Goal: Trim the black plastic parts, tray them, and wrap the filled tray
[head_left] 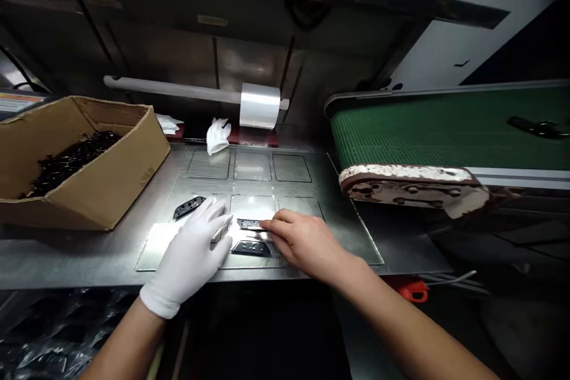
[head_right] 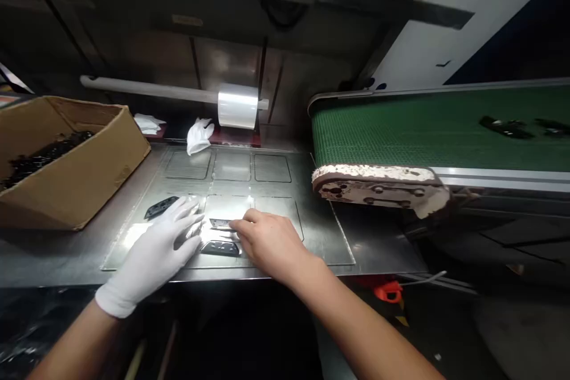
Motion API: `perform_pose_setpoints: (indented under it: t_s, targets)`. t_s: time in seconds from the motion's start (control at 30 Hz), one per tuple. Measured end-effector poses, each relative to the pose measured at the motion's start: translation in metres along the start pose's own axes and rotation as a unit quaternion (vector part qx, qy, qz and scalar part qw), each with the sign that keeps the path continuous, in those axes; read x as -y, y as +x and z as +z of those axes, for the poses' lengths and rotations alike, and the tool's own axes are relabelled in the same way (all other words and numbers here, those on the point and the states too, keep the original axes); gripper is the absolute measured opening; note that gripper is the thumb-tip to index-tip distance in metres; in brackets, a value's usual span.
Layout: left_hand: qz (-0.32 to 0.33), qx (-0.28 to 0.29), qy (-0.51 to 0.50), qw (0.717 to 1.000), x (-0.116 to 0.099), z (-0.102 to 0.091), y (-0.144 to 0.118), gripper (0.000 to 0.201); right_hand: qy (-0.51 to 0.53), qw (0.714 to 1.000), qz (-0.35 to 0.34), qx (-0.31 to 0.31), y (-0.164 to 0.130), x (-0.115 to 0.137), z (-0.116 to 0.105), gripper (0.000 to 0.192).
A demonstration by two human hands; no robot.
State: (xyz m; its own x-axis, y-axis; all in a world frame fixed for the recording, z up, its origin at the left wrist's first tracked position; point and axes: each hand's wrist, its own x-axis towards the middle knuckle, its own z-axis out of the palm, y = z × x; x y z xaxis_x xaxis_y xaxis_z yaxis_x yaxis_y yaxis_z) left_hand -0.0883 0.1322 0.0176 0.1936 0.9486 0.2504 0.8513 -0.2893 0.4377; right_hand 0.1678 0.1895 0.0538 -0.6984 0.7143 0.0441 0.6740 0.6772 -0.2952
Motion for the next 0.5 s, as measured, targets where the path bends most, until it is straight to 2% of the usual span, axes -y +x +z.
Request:
perform_pose_setpoints:
  t_s: [0.13, 0.27, 0.4, 0.5]
  targets:
    - [0.016, 0.009, 0.014, 1.000, -0.007, -0.003, 0.001, 0.024, -0.048, 0.998, -0.018, 0.031, 0.017, 0.019, 0.003, 0.033]
    - [0.014, 0.026, 0.033, 0.999, -0.007, -0.003, 0.003, 0.020, -0.052, 0.997, -0.021, 0.045, 0.017, 0.017, -0.001, 0.032]
    - [0.019, 0.022, 0.037, 0.999, 0.003, -0.002, -0.001, 0.023, -0.060, 0.997, 0.002, 0.054, -0.019, -0.018, -0.018, 0.030]
    - [0.021, -0.004, 0.018, 1.000, 0.011, 0.001, -0.009, 0.028, -0.025, 0.997, 0.058, 0.034, -0.057, -0.055, -0.032, 0.031]
